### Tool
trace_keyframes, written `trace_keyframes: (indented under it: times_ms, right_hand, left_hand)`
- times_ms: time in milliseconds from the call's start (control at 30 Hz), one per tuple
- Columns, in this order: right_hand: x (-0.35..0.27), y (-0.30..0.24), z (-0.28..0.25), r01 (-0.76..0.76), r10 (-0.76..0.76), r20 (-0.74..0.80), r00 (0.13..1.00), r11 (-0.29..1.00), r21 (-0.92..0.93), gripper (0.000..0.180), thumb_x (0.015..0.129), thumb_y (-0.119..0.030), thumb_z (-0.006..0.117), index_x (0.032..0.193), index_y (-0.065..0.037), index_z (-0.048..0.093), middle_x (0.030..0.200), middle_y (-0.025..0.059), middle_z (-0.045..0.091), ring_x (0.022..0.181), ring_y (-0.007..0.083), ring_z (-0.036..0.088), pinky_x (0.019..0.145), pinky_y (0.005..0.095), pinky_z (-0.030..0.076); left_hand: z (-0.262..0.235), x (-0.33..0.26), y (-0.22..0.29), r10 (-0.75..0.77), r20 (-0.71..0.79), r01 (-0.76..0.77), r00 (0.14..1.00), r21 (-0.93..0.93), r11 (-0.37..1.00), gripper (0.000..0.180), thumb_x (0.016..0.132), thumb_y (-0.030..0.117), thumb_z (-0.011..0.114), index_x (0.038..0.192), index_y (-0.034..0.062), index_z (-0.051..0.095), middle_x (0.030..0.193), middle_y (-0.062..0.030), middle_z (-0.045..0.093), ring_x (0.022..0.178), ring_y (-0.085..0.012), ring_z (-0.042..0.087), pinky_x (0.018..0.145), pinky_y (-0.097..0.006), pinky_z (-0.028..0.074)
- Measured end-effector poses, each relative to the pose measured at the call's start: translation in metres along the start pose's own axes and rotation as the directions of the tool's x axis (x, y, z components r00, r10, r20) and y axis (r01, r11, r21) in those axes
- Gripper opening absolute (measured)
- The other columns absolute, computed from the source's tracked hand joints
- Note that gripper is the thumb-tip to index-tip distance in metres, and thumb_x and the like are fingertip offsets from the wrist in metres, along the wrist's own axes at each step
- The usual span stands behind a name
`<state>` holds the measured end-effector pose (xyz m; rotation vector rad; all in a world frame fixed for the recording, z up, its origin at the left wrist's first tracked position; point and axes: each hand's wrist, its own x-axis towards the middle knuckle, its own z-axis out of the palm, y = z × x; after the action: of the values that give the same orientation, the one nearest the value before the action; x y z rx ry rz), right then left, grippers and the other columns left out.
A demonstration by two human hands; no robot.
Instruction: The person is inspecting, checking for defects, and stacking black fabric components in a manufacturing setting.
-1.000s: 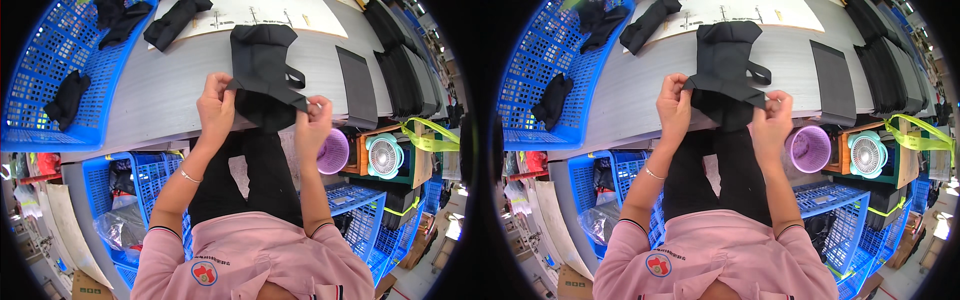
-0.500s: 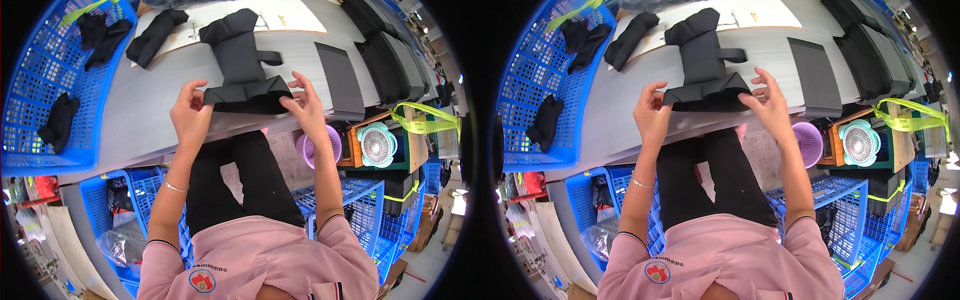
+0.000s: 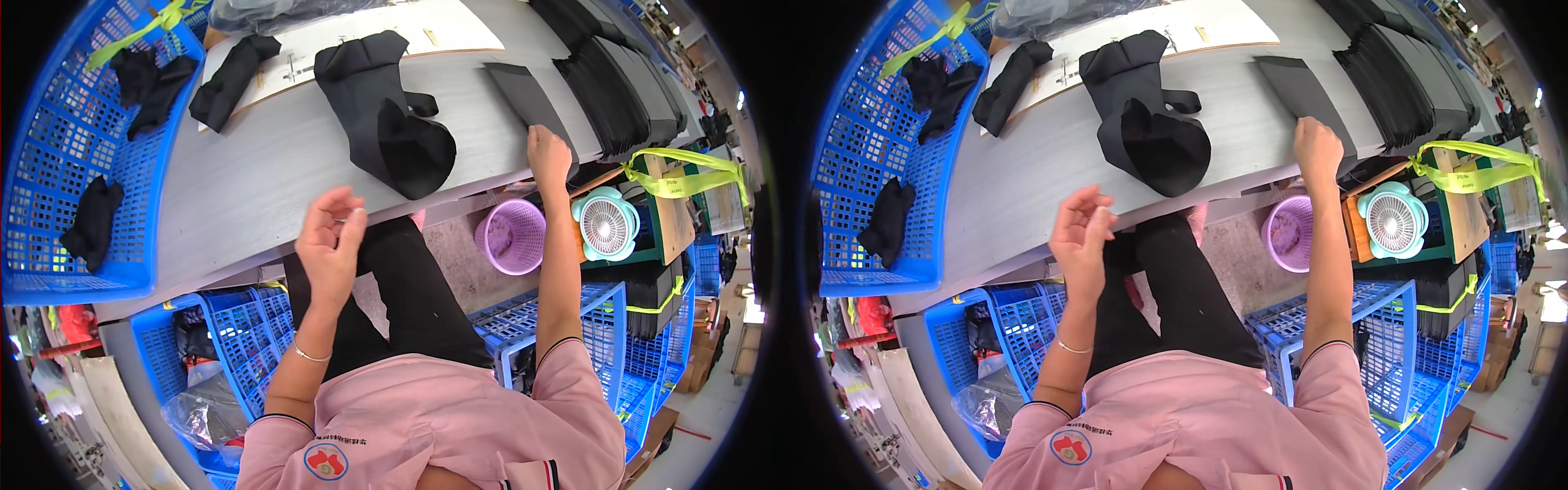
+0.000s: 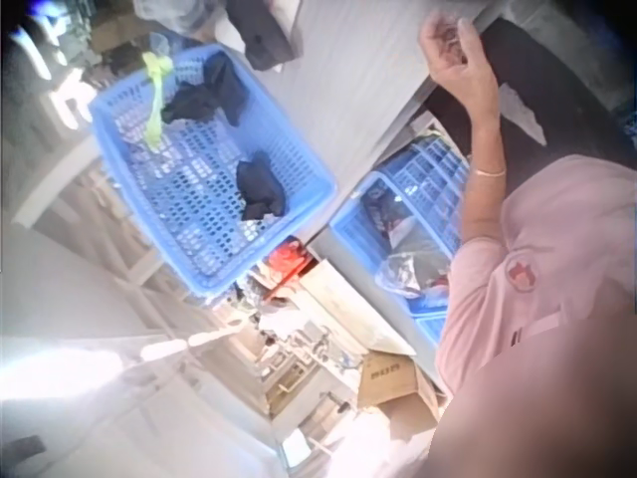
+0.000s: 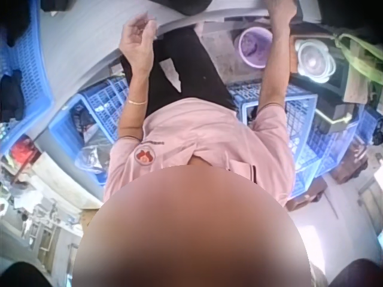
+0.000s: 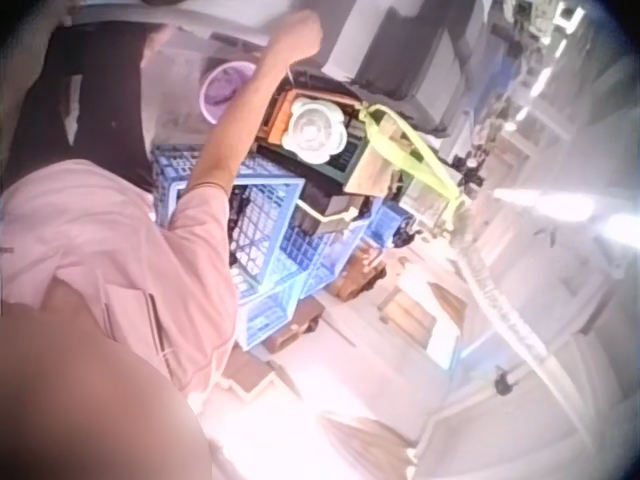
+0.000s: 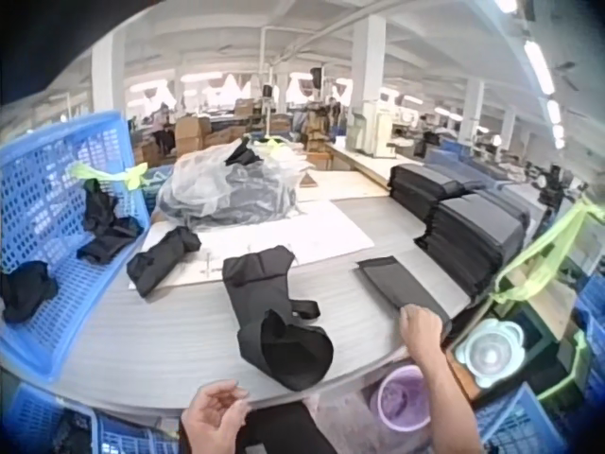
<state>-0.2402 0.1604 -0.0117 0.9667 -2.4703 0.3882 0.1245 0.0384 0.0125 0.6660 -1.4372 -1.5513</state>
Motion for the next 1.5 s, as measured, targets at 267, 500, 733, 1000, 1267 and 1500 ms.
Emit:
trace_keyframes:
  times_ms: [267,500,733,1000,1267,1500]
  right_hand:
    - [-0.081,-0.044,-0.095,0.1,-0.117,-0.337,0.934,0.993,-0.069,0.003,0.091,-0.008,0.063,0.092,-0.005,0.064,0.089,0.0089,0.069,0.071,0.0256,0.063,0.059,0.0341,0.051]
    - [-0.198,-0.113,-0.159,0.227,-0.182,-0.144,0.973,0.872,0.433,0.014,0.094,-0.005,0.06,0.104,0.004,0.062,0.11,0.0158,0.069,0.08,0.0301,0.067,0.069,0.0354,0.055]
    - [-0.222,-0.109,-0.175,-0.21,-0.028,0.295,0.955,0.64,0.739,0.007,0.096,-0.008,0.06,0.101,-0.003,0.062,0.072,0.0128,0.062,0.06,0.0245,0.063,0.057,0.0314,0.047]
    - [-0.227,-0.125,-0.169,-0.207,0.093,0.192,0.977,0.625,0.753,0.008,0.091,-0.009,0.069,0.092,-0.003,0.063,0.065,0.0074,0.06,0.051,0.0135,0.054,0.05,0.0268,0.044]
    - [-0.22,-0.119,-0.161,0.132,-0.046,-0.172,0.984,0.834,0.536,0.035,0.088,-0.02,0.073,0.115,-0.002,0.06,0.09,0.0139,0.067,0.077,0.0219,0.066,0.071,0.0308,0.052]
    - [-0.212,-0.101,-0.158,-0.413,-0.043,0.438,0.898,0.261,0.873,0.041,0.096,-0.016,0.061,0.133,0.002,0.054,0.114,0.0096,0.067,0.1,0.0123,0.062,0.089,0.0272,0.048]
  left_hand:
    - [0.049,-0.03,-0.017,-0.213,0.538,0.361,0.816,-0.186,0.914,0.054,0.096,0.025,0.063,0.139,-0.0031,0.046,0.137,-0.0146,0.054,0.124,-0.022,0.054,0.098,-0.034,0.047]
    - [0.083,-0.051,-0.041,-0.368,0.692,0.699,0.621,-0.276,0.66,0.119,0.071,0.055,0.083,0.155,0.0029,0.016,0.154,-0.0114,0.032,0.144,-0.0246,0.029,0.115,-0.039,0.027]
    - [0.067,-0.062,-0.021,-0.229,0.718,0.724,0.657,-0.515,0.459,0.085,0.079,0.039,0.08,0.143,-0.0004,0.04,0.13,-0.0158,0.057,0.121,-0.0297,0.057,0.109,-0.043,0.041]
    - [0.05,-0.066,-0.003,-0.43,0.585,0.725,0.687,-0.52,0.451,0.06,0.089,0.021,0.067,0.139,-0.0003,0.042,0.106,-0.0171,0.067,0.105,-0.0313,0.066,0.096,-0.045,0.051]
    - [0.053,-0.063,0.009,-0.419,0.546,0.672,0.725,-0.431,0.602,0.053,0.091,0.017,0.065,0.137,-0.0002,0.045,0.105,-0.0152,0.068,0.102,-0.0279,0.066,0.095,-0.043,0.051]
    - [0.05,-0.027,0.019,0.306,0.133,-0.325,0.943,0.575,0.75,0.043,0.083,0.023,0.075,0.123,0.0067,0.066,0.146,-0.0192,0.04,0.128,-0.0351,0.039,0.105,-0.041,0.036]
